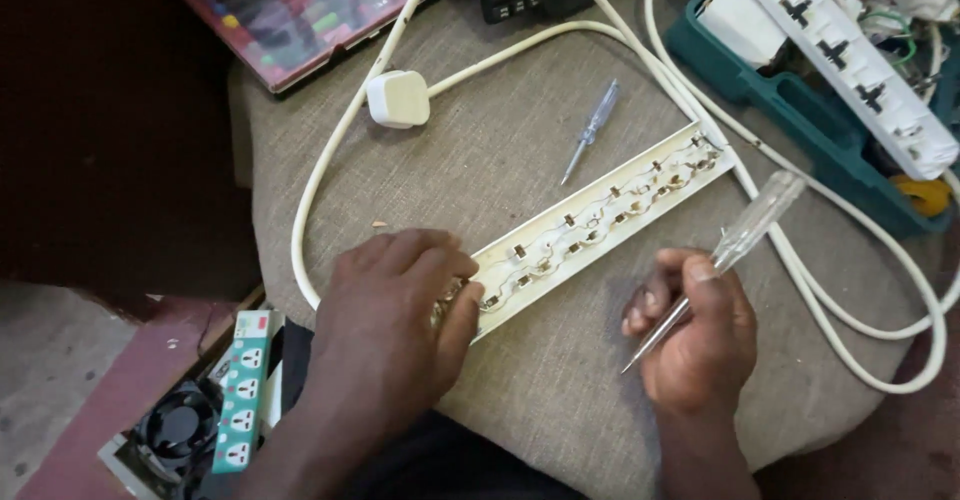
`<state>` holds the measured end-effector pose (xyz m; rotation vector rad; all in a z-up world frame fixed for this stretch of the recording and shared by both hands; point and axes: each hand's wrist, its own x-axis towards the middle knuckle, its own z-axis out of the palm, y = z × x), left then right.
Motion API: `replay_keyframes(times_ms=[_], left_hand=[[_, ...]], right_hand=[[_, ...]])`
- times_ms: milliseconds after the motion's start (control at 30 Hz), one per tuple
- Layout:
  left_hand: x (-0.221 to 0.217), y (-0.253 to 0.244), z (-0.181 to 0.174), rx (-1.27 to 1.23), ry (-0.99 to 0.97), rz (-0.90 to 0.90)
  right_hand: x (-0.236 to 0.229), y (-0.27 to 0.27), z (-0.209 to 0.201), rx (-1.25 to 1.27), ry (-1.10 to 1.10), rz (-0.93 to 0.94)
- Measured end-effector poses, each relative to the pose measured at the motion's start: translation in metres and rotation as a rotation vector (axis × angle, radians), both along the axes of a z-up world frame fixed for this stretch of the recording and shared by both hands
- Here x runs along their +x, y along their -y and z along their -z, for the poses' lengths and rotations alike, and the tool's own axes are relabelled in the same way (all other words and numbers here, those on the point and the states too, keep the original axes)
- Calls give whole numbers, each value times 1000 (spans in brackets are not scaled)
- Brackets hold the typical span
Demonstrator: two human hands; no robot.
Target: The person uses a screwdriver to tighten screws on the internal terminals of a disassembled power strip. They work along the length of the strip, securing connections at multiple points while the device remains open on a work surface.
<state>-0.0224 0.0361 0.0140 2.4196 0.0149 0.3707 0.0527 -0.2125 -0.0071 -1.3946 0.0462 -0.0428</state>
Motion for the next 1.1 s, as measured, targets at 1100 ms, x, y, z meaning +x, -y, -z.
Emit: replay_keyframes(times_ms=[1100], left_hand=[[57, 66, -6, 230, 186, 3]], right_hand=[[38, -6, -10, -344, -278, -315]])
